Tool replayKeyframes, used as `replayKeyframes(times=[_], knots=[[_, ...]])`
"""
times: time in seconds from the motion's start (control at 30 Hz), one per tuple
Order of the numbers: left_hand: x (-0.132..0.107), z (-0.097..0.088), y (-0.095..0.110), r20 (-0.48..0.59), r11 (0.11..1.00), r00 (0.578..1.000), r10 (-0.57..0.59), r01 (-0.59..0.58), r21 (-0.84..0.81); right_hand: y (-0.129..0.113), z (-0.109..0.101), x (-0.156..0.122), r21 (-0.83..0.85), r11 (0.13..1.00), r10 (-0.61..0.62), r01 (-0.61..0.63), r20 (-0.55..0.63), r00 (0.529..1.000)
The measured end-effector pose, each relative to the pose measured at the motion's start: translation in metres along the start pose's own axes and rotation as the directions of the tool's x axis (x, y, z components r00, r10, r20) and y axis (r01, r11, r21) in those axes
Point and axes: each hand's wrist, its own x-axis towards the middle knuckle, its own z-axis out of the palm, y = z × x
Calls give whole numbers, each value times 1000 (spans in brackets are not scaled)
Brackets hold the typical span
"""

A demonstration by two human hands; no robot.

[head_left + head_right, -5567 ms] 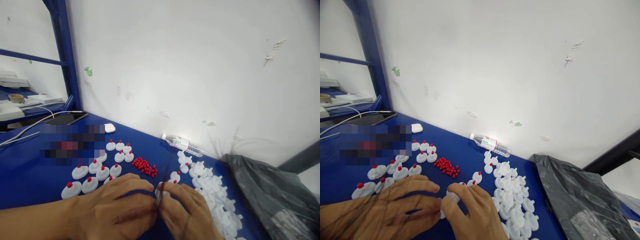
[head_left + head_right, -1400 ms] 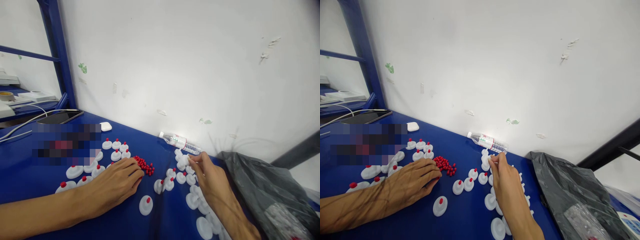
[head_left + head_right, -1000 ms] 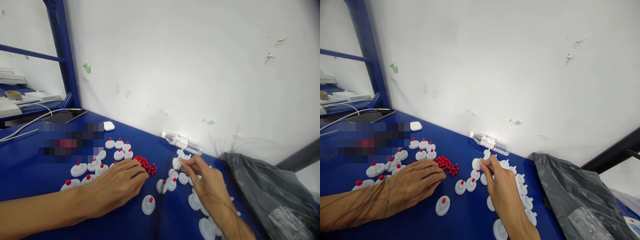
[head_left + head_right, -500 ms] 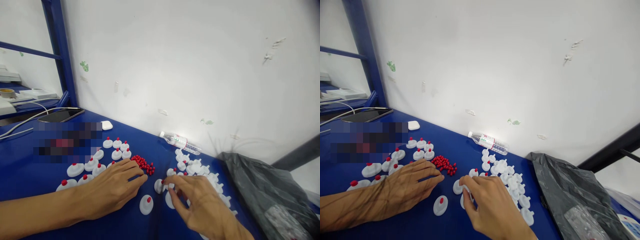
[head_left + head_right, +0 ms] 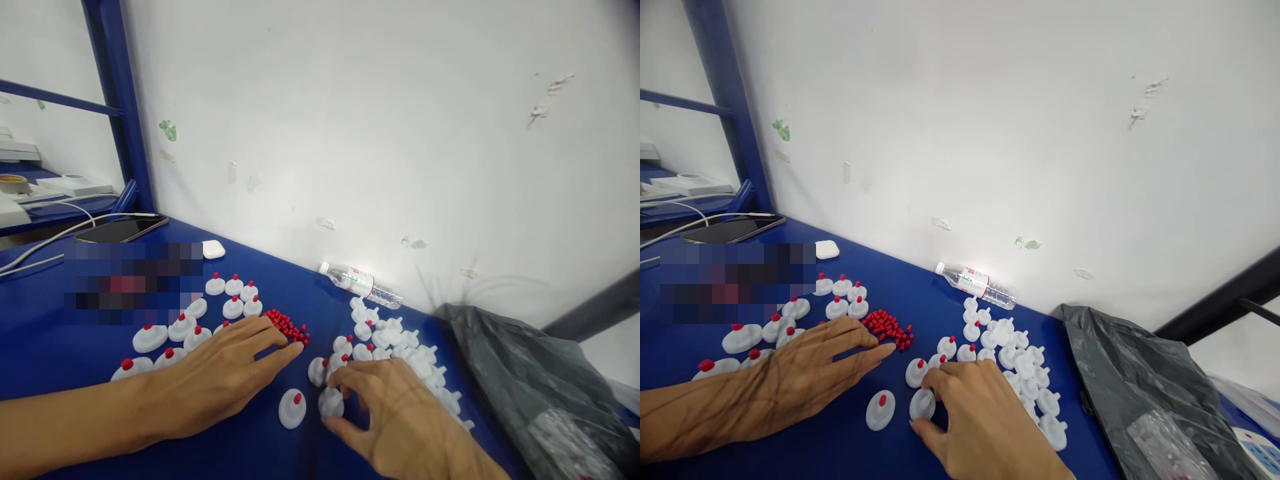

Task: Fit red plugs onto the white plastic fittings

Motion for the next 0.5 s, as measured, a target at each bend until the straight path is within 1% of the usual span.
replayKeyframes(times=[0.1,0.17,0.23,0.3,0.37,0.5], knots=[[0,2,-1,-14,999,1000,10,-11,-34,-2,2,-3,97,995,4,10,-134,991],[3,0,-1,-44,997,999,19,-23,-74,-6,-1,-2,111,994,-6,27,-186,983],[7,-4,0,-74,996,997,29,-35,-83,-9,-6,2,102,991,-61,86,-232,971],[10,-8,1,-89,996,995,37,-44,-83,-13,-10,7,51,988,-122,143,-294,948],[13,-12,3,-100,994,994,43,-52,-91,-15,-11,10,-6,988,-147,154,-324,935],[18,-18,6,-133,991,989,60,-76,-115,-17,-5,11,-26,987,-159,159,-291,943]])
